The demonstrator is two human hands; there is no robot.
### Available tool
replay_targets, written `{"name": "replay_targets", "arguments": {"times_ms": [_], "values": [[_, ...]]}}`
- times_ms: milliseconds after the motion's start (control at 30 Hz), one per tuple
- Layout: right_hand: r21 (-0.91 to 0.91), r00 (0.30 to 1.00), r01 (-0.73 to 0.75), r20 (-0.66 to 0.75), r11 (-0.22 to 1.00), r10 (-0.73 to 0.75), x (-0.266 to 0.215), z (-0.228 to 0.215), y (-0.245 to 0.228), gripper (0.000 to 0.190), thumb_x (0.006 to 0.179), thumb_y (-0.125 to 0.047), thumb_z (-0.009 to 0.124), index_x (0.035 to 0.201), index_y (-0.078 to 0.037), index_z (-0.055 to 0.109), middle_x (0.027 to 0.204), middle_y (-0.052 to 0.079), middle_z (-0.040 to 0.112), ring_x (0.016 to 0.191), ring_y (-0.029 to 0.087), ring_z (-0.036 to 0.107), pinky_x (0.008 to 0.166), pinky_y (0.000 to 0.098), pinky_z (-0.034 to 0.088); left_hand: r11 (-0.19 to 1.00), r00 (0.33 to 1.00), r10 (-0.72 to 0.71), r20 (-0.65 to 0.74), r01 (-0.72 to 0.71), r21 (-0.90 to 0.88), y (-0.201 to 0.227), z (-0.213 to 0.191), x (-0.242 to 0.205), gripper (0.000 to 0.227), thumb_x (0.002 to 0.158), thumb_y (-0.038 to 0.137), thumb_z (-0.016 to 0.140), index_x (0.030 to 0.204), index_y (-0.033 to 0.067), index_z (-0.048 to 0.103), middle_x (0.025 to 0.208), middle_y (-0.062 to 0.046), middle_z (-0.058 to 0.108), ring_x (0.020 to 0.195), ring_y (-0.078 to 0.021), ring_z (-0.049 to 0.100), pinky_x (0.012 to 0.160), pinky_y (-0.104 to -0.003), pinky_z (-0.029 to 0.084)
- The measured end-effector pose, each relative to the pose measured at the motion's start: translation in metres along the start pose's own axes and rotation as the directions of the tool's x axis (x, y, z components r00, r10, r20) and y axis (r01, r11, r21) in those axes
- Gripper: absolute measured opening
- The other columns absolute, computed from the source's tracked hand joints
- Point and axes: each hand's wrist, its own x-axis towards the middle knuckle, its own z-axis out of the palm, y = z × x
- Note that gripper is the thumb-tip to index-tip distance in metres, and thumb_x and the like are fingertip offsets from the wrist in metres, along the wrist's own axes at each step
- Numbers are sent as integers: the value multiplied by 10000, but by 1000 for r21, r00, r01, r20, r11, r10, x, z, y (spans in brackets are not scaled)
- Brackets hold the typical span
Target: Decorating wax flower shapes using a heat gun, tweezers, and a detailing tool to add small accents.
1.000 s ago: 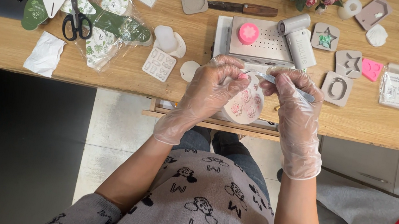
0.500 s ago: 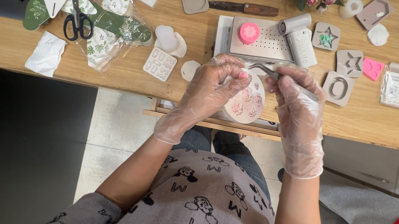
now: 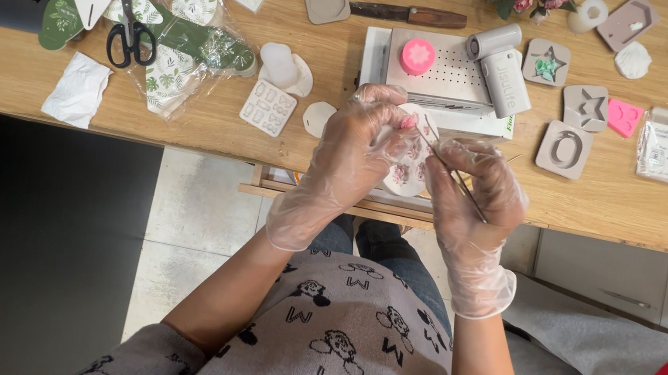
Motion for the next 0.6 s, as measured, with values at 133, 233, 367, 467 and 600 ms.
{"name": "replay_targets", "arguments": {"times_ms": [133,233,367,467,600], "values": [[3,999,-33,4,999,33,5,5,-8,146,875,68,838,944,40,712,865,201,709,794,296,718,697,385,546,789,883,439,168,-468,397,-22,-9,5,105,796,14,748,860,26,666,1220,-82,622,979,-223,658,854,-329,537],[89,990,-125,-58,988,131,1,6,3,99,921,32,803,963,29,714,859,202,719,740,247,689,638,337,532,999,997,-43,66,44,-13,-16,-8,8,59,881,19,724,867,29,667,1192,-135,559,1147,-277,596,839,-302,601],[266,820,-485,-195,833,539,18,-10,-6,138,1000,-164,727,918,-124,623,754,23,644,670,66,595,572,182,371,993,988,117,102,-119,16,-56,-23,18,102,913,117,754,921,43,684,1193,-133,601,1145,-278,608,905,-333,599],[635,706,-530,-37,562,707,2,-43,31,160,1021,-254,685,894,-176,626,787,-31,644,722,57,615,667,178,387,983,981,182,72,-179,-51,-79,-41,24,132,910,120,772,963,20,705,1205,-139,617,1180,-263,611,955,-341,558],[-259,731,-644,70,720,679,-47,-52,90,401,1149,-284,482,921,0,649,748,175,667,704,268,633,676,417,476,991,995,72,73,-64,-116,-75,-56,24,106,928,91,751,1007,23,731,1193,-144,640,1092,-218,644,960,-325,552]]}}
